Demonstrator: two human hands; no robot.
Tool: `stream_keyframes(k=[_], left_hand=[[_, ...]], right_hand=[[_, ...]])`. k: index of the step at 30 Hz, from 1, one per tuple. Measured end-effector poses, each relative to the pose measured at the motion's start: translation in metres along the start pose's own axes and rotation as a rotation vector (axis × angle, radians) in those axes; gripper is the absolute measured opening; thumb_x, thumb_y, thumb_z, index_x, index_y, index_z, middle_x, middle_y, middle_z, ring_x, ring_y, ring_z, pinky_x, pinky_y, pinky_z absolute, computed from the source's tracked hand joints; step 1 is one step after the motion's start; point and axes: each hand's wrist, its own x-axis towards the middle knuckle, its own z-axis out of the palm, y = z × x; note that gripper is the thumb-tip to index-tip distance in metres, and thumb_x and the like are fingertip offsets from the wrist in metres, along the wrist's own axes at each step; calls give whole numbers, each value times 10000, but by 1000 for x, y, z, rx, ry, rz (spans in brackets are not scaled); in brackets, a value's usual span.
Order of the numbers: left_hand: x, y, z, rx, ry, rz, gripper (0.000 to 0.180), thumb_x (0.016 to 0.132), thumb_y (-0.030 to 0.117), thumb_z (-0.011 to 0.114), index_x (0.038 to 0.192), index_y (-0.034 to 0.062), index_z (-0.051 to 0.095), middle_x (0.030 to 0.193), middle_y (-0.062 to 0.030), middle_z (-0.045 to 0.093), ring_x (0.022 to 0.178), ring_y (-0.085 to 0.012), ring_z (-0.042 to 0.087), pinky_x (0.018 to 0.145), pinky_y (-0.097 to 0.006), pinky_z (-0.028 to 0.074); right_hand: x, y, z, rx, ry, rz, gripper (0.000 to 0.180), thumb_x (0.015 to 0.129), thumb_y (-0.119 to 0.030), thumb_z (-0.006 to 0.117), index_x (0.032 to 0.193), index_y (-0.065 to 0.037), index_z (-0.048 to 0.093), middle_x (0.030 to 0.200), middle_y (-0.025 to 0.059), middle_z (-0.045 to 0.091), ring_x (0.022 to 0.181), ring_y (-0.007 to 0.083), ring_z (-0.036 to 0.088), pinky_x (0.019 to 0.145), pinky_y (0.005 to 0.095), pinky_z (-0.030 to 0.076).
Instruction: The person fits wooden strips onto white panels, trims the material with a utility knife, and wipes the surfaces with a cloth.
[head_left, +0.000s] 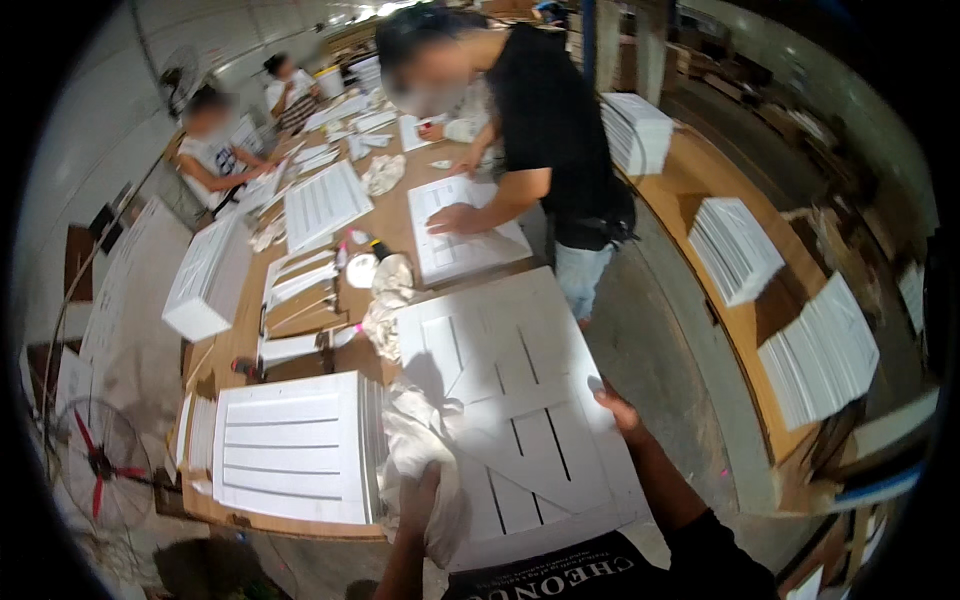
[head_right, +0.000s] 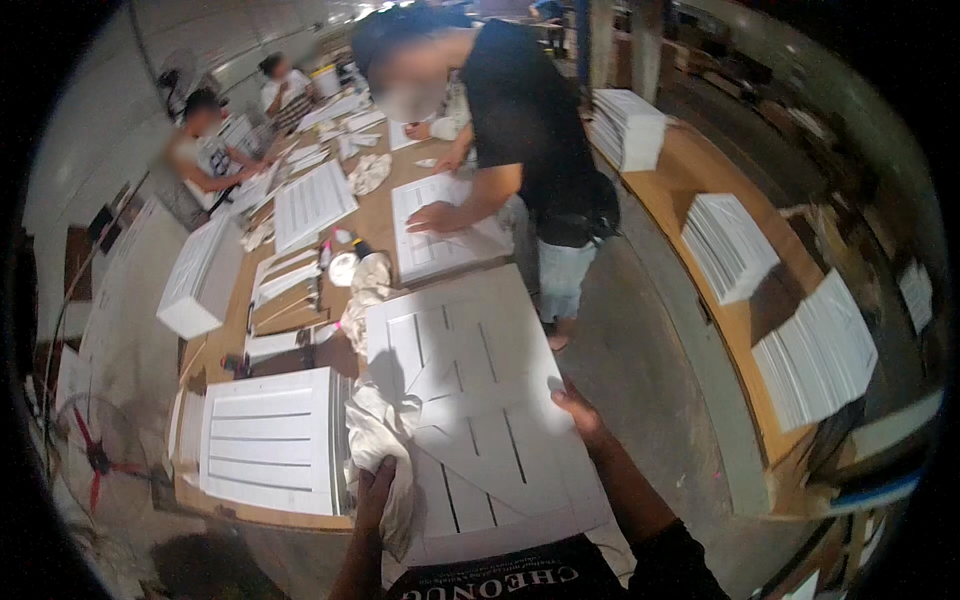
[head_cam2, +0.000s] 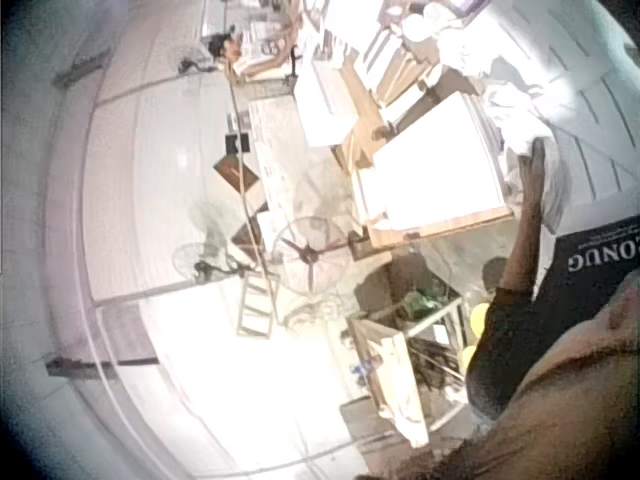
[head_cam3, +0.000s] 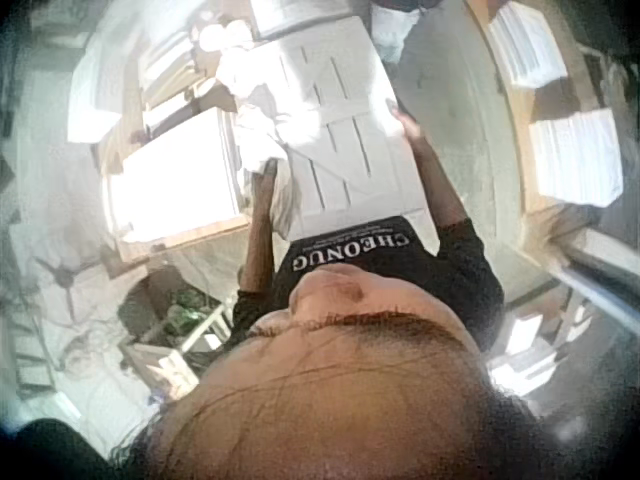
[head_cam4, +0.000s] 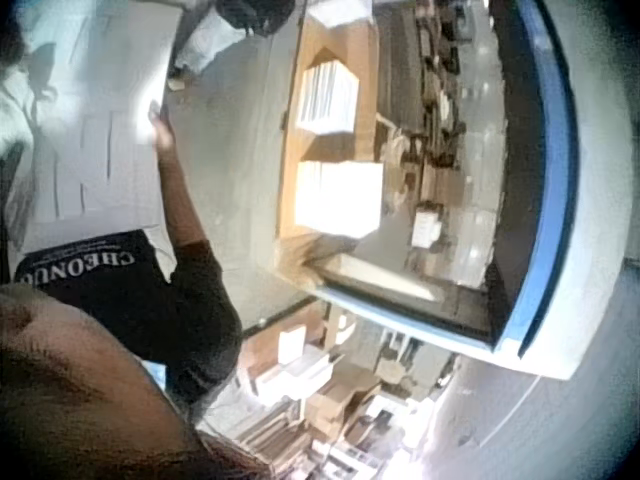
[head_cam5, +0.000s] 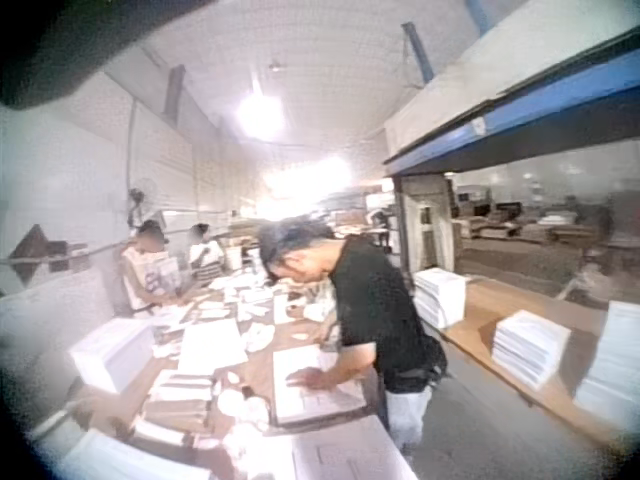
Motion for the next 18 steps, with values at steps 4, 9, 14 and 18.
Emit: stream_keyframes(k=[4, 9, 14, 18], left_hand=[[10, -13, -8, 175, 40, 22, 270, 872, 175, 589, 1029, -44, 580, 906, -68, 607, 818, -151, 547, 700, -310, 455], [36, 0, -48, 230, 322, 421, 256, 875, 137, 541, 1043, -52, 579, 933, -70, 625, 822, -168, 559, 725, -311, 450], [65, 103, -31, 212, 36, 599, 315, 825, 15, 476, 1124, -71, 525, 1124, -139, 572, 1014, -232, 536, 883, -301, 400], [144, 55, 7, 820, -62, 760, 520, 729, -24, 518, 1243, -58, 447, 1401, -172, 366, 1320, -310, 307, 1055, -358, 288]], right_hand=[[6, 10, 5, 173, 108, 110, 667, 903, -238, 483, 1428, 8, 151, 1458, 183, 218, 1352, 255, 212, 1088, 360, 191], [12, 7, -3, -253, 99, -99, 724, 873, -177, 516, 1435, 15, 103, 1475, 191, 171, 1369, 266, 165, 1097, 370, 161], [8, -35, 22, -568, 135, -54, 918, 766, -183, 656, 1437, 20, 64, 1484, 217, 130, 1391, 289, 93, 1109, 377, 116], [18, -33, 22, -704, 94, -50, 994, 714, -205, 707, 1435, 25, 62, 1472, 244, 148, 1387, 322, 97, 1112, 368, 112]])
